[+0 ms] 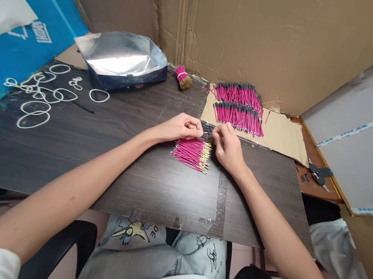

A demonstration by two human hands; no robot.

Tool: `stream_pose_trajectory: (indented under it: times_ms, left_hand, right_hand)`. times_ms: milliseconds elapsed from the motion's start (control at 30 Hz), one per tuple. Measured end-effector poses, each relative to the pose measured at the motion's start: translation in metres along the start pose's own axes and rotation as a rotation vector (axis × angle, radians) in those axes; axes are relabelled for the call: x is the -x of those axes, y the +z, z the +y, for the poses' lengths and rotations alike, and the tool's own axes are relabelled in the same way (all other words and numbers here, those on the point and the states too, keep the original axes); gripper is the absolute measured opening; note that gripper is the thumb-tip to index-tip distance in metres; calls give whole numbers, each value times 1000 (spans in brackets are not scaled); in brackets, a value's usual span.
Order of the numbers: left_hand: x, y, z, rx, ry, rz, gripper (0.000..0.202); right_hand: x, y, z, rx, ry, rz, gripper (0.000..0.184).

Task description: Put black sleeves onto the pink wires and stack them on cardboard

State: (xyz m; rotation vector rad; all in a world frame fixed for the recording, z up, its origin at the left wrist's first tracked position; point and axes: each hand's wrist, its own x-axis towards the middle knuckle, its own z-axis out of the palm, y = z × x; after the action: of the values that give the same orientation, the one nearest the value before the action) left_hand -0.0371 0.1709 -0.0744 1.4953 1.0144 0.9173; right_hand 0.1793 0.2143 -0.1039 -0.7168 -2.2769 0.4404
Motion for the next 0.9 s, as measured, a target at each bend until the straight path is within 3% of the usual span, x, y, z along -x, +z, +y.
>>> stream_pose_trajectory:
  times_ms: [333,467,800,900]
  left_hand:
    - [-3,0,-9,-104,47,-17,20]
    - [-3,-2,-10,-186,82,-33,21]
    - [-5,-4,-11,-171,104,-19,22]
    - [-4,-4,-10,-179,112,-11,22]
  right_hand:
    - [0,-1,-6,-92,-25,6,11]
    - [0,-1,-3,-172,39,-40,15]
    - [1,3,-5,-727,259,-89,30]
    - [1,4,-7,-798,320,-84,35]
